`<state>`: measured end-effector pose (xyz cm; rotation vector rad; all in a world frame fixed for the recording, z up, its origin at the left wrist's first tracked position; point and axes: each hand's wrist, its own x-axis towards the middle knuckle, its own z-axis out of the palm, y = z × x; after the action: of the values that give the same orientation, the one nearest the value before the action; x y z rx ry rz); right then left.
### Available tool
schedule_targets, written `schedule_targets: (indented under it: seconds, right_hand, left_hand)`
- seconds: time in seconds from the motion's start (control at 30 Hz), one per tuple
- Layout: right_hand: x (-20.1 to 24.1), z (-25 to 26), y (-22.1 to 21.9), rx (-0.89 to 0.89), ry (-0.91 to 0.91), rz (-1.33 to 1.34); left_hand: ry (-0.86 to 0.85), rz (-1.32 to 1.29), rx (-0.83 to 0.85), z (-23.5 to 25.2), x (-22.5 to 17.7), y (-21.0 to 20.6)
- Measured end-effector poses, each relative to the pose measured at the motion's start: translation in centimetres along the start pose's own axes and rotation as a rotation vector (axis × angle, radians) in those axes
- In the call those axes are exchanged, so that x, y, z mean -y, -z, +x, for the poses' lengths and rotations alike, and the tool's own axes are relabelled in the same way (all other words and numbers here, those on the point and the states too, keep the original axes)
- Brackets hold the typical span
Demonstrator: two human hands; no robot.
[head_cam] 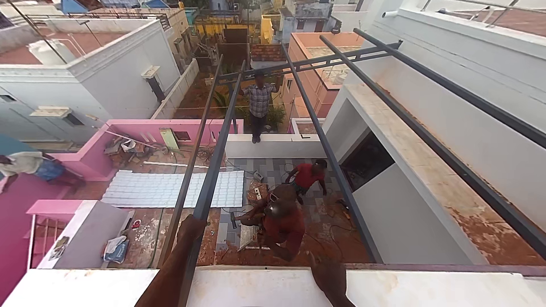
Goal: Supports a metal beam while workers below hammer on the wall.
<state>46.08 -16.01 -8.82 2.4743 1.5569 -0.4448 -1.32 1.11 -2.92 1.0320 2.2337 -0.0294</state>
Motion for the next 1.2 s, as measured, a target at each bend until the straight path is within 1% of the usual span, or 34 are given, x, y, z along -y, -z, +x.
schedule_targets:
  seconds: [0.1, 0.27, 0.37, 0.5, 0.57, 0.7, 0.8, 0.9, 0.97, 1.1, 1.2]
  right_hand:
    - [-0.2, -0.2, -0.3, -0.011, 0.003, 0.002]
    - [-0.4, -0.3, -0.1, 0.030, 0.006, -0.025]
    - [-0.4, -0.4, 0.3, 0.006, 0.018, 0.008]
    - [-0.5, -1.0, 1.2, 0.042, 0.025, 0.068]
    - [-0.6, -0.9, 1.4, 0.042, 0.034, 0.065]
    - [-1.0, -1.2, 1.2, 0.045, 0.039, 0.047]
    - [-0.8, -1.3, 1.3, 0.020, 0.035, 0.057]
    - [-1.0, -1.3, 1.1, 0.006, 0.038, 0.051]
    - [-1.2, -1.4, 1.0, 0.005, 0.041, 0.055]
    - [-1.5, -1.5, 0.9, -0.031, 0.072, 0.066]
    - [-1.6, -1.6, 0.7, -0.046, 0.078, 0.062]
  left_hand:
    - [-0.001, -0.003, -0.002, 0.0, 0.3, -0.3]
    - [-0.001, 0.001, 0.002, 0.0, 0.6, -0.5]
    - [-0.008, 0.002, 0.017, -1.0, 0.2, 0.3]
    - [-0.051, -0.064, 0.066, -2.0, 0.0, 1.1]
    - [-0.045, -0.109, 0.107, -1.3, -0.2, 1.5]
    - [0.037, -0.206, 0.151, 1.4, -0.9, 1.5]
    - [0.010, -0.235, 0.151, 3.8, -2.1, 1.4]
    - [-0.005, -0.242, 0.190, 6.0, -3.0, 1.5]
    - [0.017, -0.289, 0.240, 6.4, -3.3, 1.5]
    - [0.038, -0.505, 0.371, 6.0, -3.2, 1.5]
    - [0.041, -0.519, 0.381, 6.0, -3.2, 1.6]
